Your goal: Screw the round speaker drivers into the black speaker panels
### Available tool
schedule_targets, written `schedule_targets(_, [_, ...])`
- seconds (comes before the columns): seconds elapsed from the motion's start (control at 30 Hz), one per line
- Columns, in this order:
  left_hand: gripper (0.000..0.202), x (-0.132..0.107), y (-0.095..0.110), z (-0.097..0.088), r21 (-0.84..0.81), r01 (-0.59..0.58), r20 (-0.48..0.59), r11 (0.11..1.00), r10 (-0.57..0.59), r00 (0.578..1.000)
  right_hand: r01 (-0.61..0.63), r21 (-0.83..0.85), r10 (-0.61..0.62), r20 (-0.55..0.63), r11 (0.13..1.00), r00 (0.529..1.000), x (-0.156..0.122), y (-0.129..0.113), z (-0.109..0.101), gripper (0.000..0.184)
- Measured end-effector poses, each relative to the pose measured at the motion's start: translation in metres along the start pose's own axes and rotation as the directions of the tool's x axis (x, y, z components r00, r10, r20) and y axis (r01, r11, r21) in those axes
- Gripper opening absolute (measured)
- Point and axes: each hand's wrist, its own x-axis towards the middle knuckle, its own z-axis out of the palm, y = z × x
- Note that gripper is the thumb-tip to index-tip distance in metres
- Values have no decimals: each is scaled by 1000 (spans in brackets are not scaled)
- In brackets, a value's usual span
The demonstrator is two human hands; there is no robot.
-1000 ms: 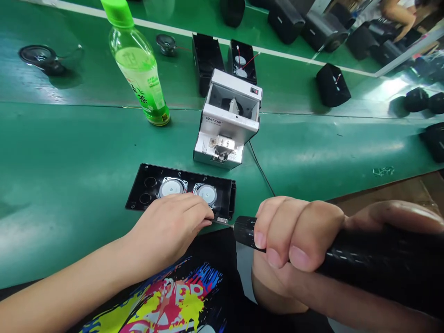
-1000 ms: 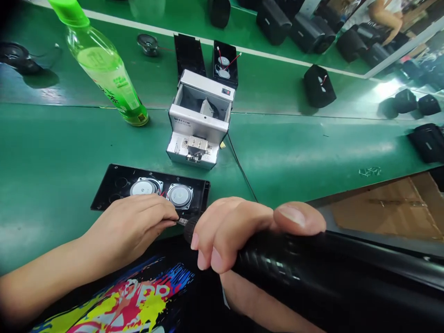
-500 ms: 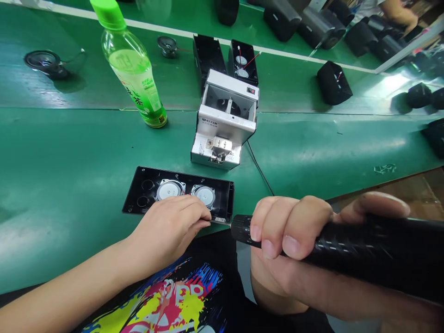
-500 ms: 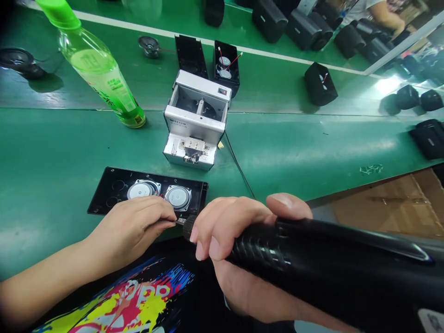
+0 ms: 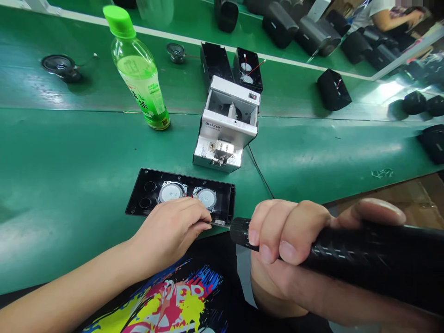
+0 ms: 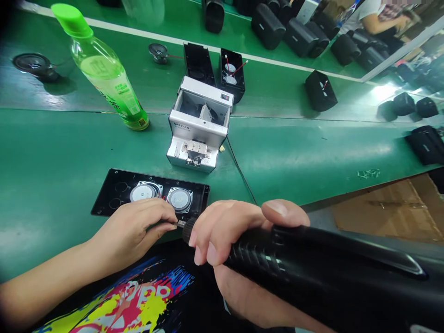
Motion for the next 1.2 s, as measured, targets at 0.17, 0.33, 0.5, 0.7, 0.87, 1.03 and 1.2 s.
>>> schedule_targets(0.17, [7, 1, 4, 4, 128, -32, -60, 991, 40, 997, -23, -91, 22, -18, 996, 1000, -5, 0, 1, 24])
schedule_targets(0.33, [7, 1, 3, 5, 88, -37, -63, 995, 43, 997, 0, -58, -1, -20, 998, 1000, -4, -2, -2, 30])
schedule_targets(0.5, [66, 9, -10, -11, 206, 3, 34, 979, -10, 999, 44, -150, -40, 34, 988, 999, 1, 13, -6, 51])
schedule_targets(0.7, [35, 29, -25, -15, 412, -38, 189, 911, -44, 981, 161, 17, -162, 127, 987, 978, 2, 40, -11, 37])
schedule_targets(0.87, [38, 37, -25, -8, 457, 28, 234, 889, -150, 961, 160, -29, -158, 62, 987, 986, -1, 51, -7, 31])
schedule_targets(1.03, [35, 34, -28, -7, 457, 42, 225, 888, -161, 961, 208, -26, -207, 27, 978, 978, 0, 53, -8, 31])
schedule_targets(1.2, [31, 32, -29, -5, 448, 65, 182, 892, -162, 970, 163, -91, -144, 183, 982, 973, 2, 46, -20, 31])
